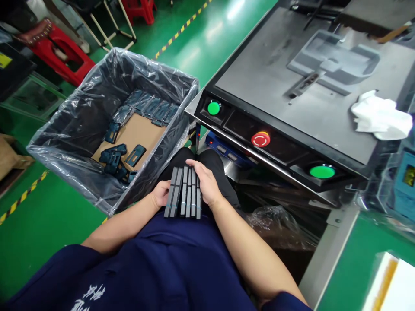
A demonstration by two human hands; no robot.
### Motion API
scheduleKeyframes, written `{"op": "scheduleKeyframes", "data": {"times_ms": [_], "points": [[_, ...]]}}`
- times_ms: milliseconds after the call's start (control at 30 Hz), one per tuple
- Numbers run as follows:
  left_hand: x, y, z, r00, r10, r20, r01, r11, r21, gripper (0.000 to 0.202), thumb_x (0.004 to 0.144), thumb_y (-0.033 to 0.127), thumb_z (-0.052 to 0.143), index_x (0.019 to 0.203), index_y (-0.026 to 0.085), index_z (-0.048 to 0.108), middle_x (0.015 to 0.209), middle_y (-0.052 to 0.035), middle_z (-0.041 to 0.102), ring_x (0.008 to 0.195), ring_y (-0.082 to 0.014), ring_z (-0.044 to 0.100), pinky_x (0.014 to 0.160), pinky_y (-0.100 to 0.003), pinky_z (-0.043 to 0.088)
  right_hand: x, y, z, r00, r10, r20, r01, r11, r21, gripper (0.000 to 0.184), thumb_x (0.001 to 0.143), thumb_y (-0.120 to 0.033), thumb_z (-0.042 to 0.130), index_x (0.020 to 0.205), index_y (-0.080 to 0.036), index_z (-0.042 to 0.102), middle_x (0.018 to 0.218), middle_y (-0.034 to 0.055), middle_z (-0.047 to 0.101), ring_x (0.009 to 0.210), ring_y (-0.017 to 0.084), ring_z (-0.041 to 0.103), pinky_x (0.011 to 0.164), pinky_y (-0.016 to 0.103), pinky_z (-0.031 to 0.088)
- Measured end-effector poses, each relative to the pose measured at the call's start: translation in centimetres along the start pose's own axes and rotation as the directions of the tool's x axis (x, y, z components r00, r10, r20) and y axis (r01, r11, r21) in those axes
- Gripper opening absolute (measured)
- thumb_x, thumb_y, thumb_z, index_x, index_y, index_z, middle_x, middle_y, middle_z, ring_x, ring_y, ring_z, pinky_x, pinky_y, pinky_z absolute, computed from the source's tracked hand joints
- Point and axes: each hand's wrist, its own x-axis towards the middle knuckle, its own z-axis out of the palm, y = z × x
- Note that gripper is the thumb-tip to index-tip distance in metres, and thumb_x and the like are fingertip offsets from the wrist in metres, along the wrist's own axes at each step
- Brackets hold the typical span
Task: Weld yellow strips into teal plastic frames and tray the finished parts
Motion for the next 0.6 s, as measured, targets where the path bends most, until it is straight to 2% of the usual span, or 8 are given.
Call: {"op": "scheduleKeyframes", "data": {"times_ms": [100,233,400,500,600], "points": [[0.16,0.02,-0.05,0.996,-0.047,-0.082,0.049,0.999,0.018,0.052,0.058,0.034,0.055,0.103,0.01,0.066,0.087,-0.0166,0.072,0.09,-0.0334,0.068,0.08,-0.048,0.052,0.1,0.14,0.17,1.0,-0.014,-0.027,0.013,0.999,-0.045,0.049,0.084,-0.067,0.053,0.101,-0.027,0.074,0.11,0.0002,0.071,0.108,0.022,0.06,0.1,0.036,0.045],[0.21,0.18,0.1,0.986,-0.072,-0.149,0.079,0.996,0.044,0.054,0.064,0.039,0.05,0.106,0.01,0.066,0.087,-0.017,0.072,0.091,-0.0338,0.067,0.08,-0.049,0.051,0.29,0.05,0.22,0.999,0.044,-0.018,-0.045,0.998,-0.048,0.053,0.081,-0.07,0.055,0.101,-0.025,0.074,0.097,0.0016,0.072,0.095,0.022,0.064,0.088,0.036,0.051],[0.17,0.23,0.32,0.989,-0.045,-0.141,0.055,0.996,0.073,0.057,0.064,0.044,0.052,0.107,0.01,0.065,0.089,-0.0173,0.072,0.091,-0.0349,0.067,0.083,-0.05,0.049,0.49,-0.33,-0.04,0.998,0.049,-0.049,-0.047,0.998,0.034,0.048,0.072,-0.067,0.069,0.086,-0.022,0.076,0.101,0.0051,0.074,0.099,0.024,0.065,0.092,0.038,0.049],[0.29,0.1,0.28,0.992,-0.044,-0.116,0.05,0.997,0.055,0.058,0.061,0.043,0.055,0.108,0.011,0.064,0.09,-0.0169,0.072,0.093,-0.035,0.066,0.084,-0.049,0.048,0.54,-0.42,-0.31,0.999,-0.033,0.002,0.033,0.999,0.012,0.041,0.068,-0.059,0.077,0.087,-0.022,0.077,0.11,0.005,0.073,0.108,0.024,0.062,0.1,0.039,0.044],[0.56,-0.09,0.19,0.996,-0.032,-0.08,0.033,0.999,0.008,0.057,0.057,0.036,0.057,0.107,0.011,0.064,0.09,-0.0166,0.072,0.094,-0.0354,0.066,0.084,-0.05,0.049,0.55,-0.16,-0.29,0.999,-0.009,-0.031,0.008,0.999,-0.031,0.042,0.068,-0.057,0.077,0.09,-0.021,0.077,0.099,0.0043,0.074,0.097,0.023,0.064,0.094,0.039,0.047]]}}
